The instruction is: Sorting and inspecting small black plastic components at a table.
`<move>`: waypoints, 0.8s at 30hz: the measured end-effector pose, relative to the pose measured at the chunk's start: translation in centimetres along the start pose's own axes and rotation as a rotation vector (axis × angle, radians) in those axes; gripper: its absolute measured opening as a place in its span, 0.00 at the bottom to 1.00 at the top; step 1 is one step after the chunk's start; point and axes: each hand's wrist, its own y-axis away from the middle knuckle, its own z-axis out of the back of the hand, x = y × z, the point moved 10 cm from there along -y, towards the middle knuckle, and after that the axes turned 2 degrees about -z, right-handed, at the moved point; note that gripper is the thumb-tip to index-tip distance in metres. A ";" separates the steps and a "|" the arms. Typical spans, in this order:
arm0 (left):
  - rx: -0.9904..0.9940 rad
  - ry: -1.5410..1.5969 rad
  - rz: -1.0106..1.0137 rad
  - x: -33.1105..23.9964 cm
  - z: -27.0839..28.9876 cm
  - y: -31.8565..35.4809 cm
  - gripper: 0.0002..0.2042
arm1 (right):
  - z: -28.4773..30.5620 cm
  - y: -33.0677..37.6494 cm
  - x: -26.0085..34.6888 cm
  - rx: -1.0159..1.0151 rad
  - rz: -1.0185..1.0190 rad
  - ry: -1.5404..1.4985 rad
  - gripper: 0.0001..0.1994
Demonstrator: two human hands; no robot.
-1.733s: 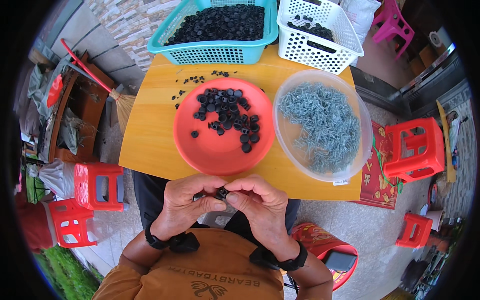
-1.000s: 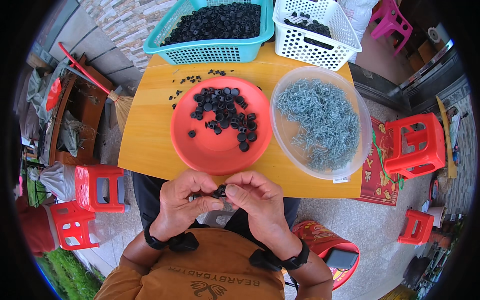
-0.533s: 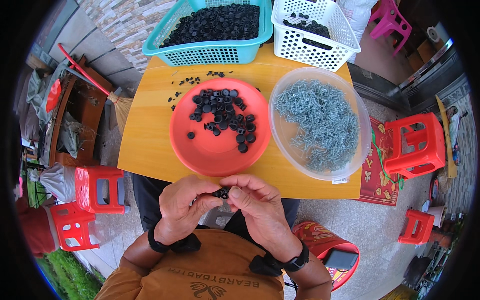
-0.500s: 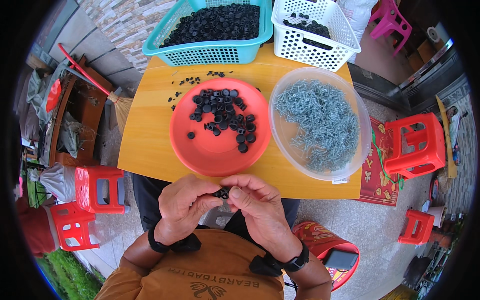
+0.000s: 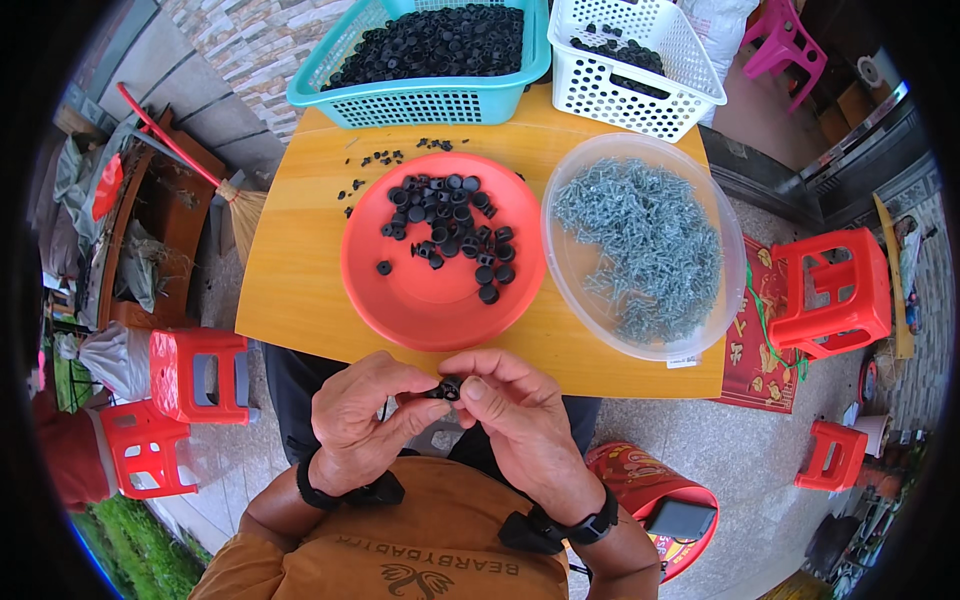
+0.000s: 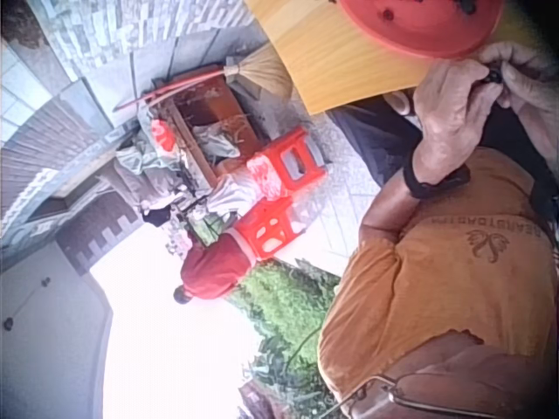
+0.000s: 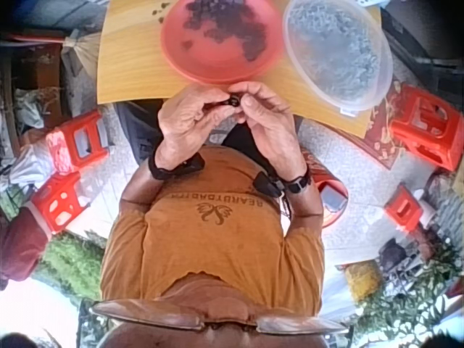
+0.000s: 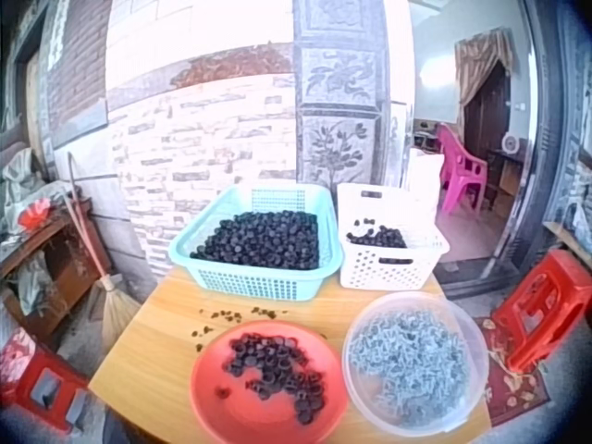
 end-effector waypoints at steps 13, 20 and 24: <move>-0.024 0.037 0.018 0.0 -0.1 0.1 0.11 | 0.5 0.0 -0.1 -0.012 0.034 -0.041 0.13; -0.006 0.001 0.032 0.3 -0.3 0.1 0.10 | 0.5 -0.1 -0.2 -0.017 0.037 -0.044 0.13; -0.011 0.004 0.040 0.4 -0.3 0.1 0.10 | 0.5 -0.1 -0.1 -0.019 0.037 -0.042 0.13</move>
